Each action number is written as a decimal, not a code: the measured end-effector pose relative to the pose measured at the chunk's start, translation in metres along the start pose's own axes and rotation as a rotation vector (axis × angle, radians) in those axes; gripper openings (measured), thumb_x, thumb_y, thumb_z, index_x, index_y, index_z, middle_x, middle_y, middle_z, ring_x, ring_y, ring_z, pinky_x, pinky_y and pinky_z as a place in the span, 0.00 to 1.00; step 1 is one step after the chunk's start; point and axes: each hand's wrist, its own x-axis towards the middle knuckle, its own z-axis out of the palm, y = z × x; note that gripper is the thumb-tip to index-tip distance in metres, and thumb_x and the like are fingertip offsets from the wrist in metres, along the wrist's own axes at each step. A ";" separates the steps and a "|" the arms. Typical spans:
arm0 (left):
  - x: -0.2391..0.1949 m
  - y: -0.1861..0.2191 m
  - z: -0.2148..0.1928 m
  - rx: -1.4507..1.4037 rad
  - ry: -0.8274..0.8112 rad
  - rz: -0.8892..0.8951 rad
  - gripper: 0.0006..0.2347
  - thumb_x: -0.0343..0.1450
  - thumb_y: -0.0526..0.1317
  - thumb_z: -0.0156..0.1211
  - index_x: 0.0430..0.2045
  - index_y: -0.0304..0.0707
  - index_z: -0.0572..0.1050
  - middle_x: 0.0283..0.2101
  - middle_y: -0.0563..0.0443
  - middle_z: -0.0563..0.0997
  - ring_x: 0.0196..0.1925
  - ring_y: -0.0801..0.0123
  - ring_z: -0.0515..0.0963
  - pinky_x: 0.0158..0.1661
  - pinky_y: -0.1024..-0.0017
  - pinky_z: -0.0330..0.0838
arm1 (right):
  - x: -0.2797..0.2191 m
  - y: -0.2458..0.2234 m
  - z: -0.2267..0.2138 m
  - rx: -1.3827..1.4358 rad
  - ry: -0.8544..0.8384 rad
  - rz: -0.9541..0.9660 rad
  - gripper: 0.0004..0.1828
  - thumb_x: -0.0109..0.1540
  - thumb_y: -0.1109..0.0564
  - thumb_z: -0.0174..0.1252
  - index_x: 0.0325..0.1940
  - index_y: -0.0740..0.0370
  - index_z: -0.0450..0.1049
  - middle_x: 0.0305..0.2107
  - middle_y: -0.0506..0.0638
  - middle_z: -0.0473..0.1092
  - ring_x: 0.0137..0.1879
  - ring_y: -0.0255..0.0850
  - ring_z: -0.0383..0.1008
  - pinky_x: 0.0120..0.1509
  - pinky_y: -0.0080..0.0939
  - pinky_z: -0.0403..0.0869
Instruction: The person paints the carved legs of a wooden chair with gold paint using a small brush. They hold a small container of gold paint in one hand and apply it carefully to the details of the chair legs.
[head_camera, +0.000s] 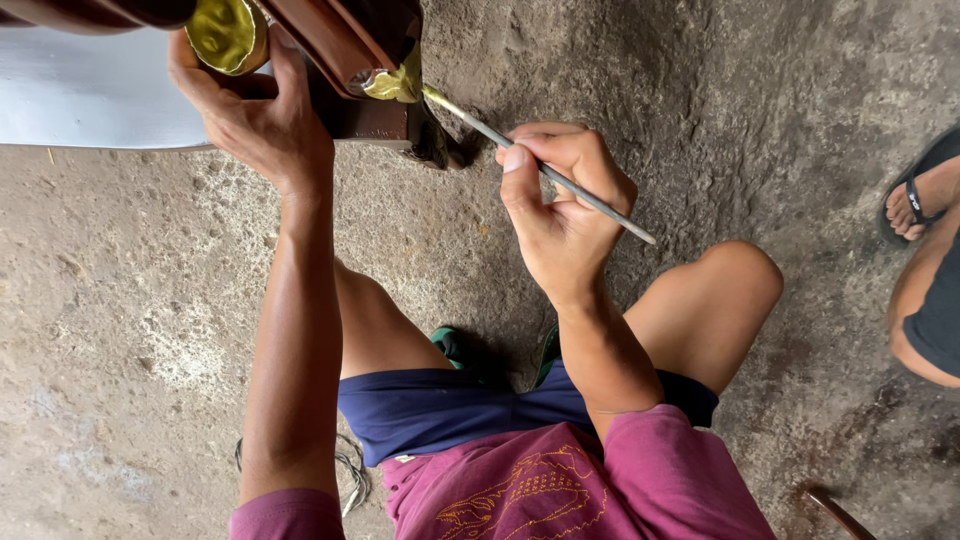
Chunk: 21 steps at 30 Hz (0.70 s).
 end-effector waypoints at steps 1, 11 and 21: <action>0.000 0.000 0.000 -0.004 -0.001 0.001 0.25 0.76 0.37 0.73 0.63 0.38 0.63 0.52 0.47 0.83 0.53 0.63 0.86 0.54 0.65 0.87 | 0.000 0.000 0.000 -0.024 -0.009 -0.010 0.06 0.72 0.71 0.59 0.50 0.69 0.68 0.44 0.58 0.75 0.44 0.35 0.79 0.47 0.31 0.81; 0.000 0.002 -0.002 -0.014 -0.023 -0.009 0.24 0.77 0.37 0.72 0.63 0.40 0.63 0.51 0.48 0.84 0.51 0.66 0.86 0.53 0.66 0.88 | -0.013 0.013 -0.001 0.048 0.038 -0.022 0.05 0.72 0.68 0.58 0.50 0.68 0.68 0.47 0.59 0.75 0.45 0.38 0.81 0.45 0.31 0.81; -0.002 0.012 -0.002 0.009 -0.016 -0.044 0.26 0.77 0.38 0.74 0.66 0.42 0.62 0.55 0.47 0.83 0.53 0.66 0.86 0.54 0.68 0.86 | -0.054 0.081 0.011 0.656 0.197 0.164 0.08 0.71 0.66 0.59 0.55 0.63 0.73 0.49 0.57 0.76 0.51 0.44 0.80 0.62 0.48 0.81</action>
